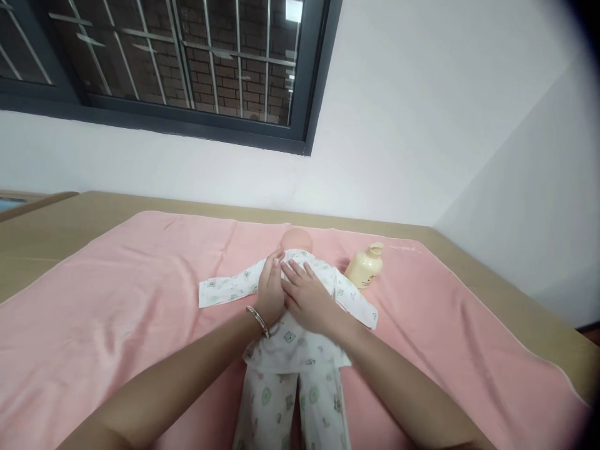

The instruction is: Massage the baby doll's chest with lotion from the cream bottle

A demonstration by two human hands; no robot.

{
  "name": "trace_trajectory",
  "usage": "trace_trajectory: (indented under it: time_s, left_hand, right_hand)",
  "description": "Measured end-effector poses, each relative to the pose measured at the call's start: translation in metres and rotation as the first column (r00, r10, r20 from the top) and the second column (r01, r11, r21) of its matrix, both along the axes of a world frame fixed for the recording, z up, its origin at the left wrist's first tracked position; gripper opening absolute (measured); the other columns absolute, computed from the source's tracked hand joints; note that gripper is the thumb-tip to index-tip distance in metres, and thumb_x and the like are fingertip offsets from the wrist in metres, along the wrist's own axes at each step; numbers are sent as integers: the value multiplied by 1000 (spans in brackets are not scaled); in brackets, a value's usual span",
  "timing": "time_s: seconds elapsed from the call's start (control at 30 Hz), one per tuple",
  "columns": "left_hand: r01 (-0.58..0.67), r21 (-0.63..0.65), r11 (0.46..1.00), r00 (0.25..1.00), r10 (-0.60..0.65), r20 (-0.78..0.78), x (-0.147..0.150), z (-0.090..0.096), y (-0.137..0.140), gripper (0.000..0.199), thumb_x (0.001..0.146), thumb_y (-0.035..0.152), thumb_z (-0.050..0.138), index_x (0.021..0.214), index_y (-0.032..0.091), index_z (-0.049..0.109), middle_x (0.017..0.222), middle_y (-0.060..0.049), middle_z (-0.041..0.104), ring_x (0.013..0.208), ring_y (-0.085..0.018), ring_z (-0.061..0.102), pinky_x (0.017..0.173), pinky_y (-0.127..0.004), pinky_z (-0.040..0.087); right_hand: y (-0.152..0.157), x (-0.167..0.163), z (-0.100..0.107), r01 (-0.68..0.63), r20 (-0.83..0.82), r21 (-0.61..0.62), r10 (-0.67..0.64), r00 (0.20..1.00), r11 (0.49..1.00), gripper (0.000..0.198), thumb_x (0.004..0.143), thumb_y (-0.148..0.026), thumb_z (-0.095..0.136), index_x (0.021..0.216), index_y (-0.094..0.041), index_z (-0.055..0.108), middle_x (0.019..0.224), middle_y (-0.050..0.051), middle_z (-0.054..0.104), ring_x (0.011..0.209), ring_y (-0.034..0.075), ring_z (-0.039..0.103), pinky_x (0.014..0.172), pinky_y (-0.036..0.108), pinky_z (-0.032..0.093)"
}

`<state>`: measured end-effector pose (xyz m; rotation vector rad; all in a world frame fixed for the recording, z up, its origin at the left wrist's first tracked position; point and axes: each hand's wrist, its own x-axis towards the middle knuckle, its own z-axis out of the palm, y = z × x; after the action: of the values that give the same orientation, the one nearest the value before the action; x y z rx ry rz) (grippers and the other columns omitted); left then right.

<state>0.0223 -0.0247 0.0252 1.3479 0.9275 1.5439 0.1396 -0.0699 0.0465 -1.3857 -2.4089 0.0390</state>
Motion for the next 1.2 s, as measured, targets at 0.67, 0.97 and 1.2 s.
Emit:
trace_trajectory:
  time_s: [0.67,0.97,1.2]
  left_hand:
    - [-20,69,997,994,27,-104,0,-2,0,44,98,48,35,122,20,58,132,-10,59,128,-23,51,112,-41,35]
    - [-19,212,977,944,87,-317,-1,-5,1,31,93,29,41,118,21,59,129,-9,59,125,-24,51,110,-43,37]
    - [93,522,848,722,304,-622,-3,1,-10,27,90,19,40,101,21,64,98,-9,62,97,-25,55,92,-43,43]
  right_hand:
    - [29,32,-4,171,-120,-52,-176,977,984,52,101,-44,32,147,-21,40,156,8,33,146,25,24,118,51,18]
    - [2,13,3,447,46,-39,-446,894,893,59,100,-38,28,144,2,37,147,26,42,140,32,35,115,48,25]
    - [-20,9,25,315,52,-32,-313,948,948,40,96,-20,35,127,-13,59,132,17,60,126,28,52,106,39,37]
